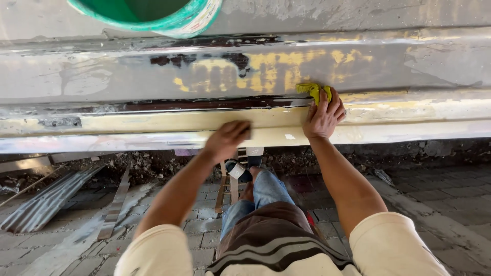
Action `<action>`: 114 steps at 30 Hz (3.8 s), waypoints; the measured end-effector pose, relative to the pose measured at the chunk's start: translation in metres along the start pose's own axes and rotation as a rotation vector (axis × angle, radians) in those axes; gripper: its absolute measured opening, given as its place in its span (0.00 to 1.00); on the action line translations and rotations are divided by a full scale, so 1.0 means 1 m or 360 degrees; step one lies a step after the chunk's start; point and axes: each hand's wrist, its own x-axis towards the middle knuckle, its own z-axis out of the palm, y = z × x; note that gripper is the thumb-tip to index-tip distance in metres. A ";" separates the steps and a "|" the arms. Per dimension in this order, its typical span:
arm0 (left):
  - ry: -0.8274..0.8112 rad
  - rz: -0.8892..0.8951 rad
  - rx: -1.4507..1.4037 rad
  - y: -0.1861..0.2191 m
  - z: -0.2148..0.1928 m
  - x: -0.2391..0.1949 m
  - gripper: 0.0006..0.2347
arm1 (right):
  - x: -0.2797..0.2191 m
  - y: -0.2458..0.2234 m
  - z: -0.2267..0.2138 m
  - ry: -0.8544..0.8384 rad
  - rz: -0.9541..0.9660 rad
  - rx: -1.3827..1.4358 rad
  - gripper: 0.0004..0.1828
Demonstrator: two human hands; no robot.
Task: The person scrubs a horizontal metal beam with a yellow sponge and a dark abrasive pad, removing surface residue. They periodically dip the sponge into a green bucket of water to rinse it before resuming the scrubbing motion along the beam.
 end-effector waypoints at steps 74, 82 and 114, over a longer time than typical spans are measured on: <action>0.0452 -0.0651 -0.0290 -0.001 0.023 0.003 0.09 | -0.001 0.007 0.008 0.0015 -0.0010 -0.0099 0.25; 0.0275 -0.0229 -0.0508 0.050 0.035 0.093 0.20 | 0.003 0.004 0.000 -0.0022 -0.0061 -0.0042 0.25; 0.0593 -0.0451 -0.0395 0.077 0.022 0.042 0.09 | -0.001 0.008 0.012 0.0038 -0.0024 -0.0075 0.23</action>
